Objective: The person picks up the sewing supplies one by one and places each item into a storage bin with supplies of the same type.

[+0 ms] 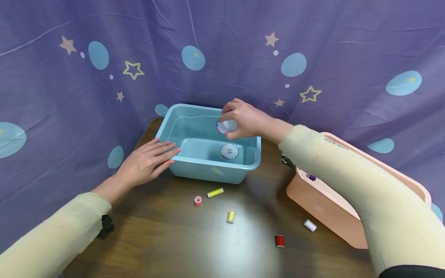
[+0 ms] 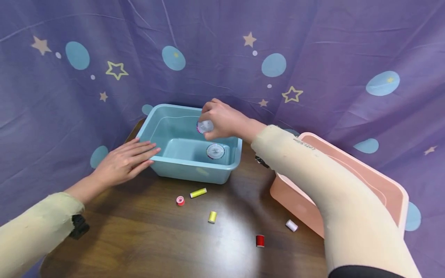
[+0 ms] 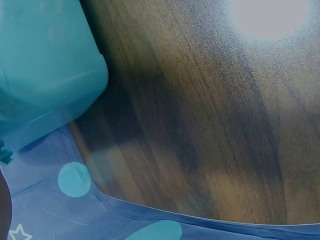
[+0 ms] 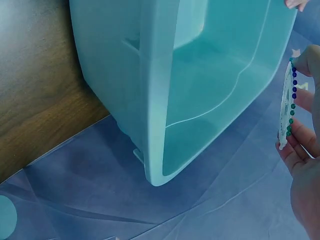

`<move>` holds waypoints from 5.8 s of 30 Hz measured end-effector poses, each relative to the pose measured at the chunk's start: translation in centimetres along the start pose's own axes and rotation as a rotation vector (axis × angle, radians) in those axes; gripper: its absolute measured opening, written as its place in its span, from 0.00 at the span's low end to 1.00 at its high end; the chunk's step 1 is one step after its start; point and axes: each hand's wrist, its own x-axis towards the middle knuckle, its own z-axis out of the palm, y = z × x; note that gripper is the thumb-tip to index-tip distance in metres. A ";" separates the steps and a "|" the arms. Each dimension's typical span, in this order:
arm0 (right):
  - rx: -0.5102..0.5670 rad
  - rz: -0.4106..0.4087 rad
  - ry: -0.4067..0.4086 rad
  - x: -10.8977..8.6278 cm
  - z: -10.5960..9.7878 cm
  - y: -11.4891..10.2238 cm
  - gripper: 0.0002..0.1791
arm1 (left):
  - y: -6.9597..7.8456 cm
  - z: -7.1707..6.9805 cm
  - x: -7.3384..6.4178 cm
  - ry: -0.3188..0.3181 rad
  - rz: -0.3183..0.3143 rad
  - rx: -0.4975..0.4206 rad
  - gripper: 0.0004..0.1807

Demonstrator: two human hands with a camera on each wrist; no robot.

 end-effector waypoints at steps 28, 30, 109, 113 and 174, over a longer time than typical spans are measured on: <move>-0.048 0.034 -0.288 3.8 4.6 1.3 0.22 | 0.2 0.3 -0.2 0.013 -0.013 0.003 0.33; -0.054 0.024 -0.296 4.0 4.9 1.4 0.21 | 0.2 0.3 -0.2 0.019 -0.014 0.003 0.32; -0.017 0.222 -0.055 -15.1 -2.5 2.0 0.30 | 0.9 -1.8 4.5 -0.041 0.050 -0.061 0.34; -0.007 0.267 -0.058 -17.2 -3.0 1.9 0.31 | 1.1 -1.8 5.5 -0.048 0.079 -0.067 0.33; 0.046 0.810 0.225 -43.3 0.4 -2.7 0.41 | 7.9 1.6 11.4 -0.062 0.425 -0.158 0.31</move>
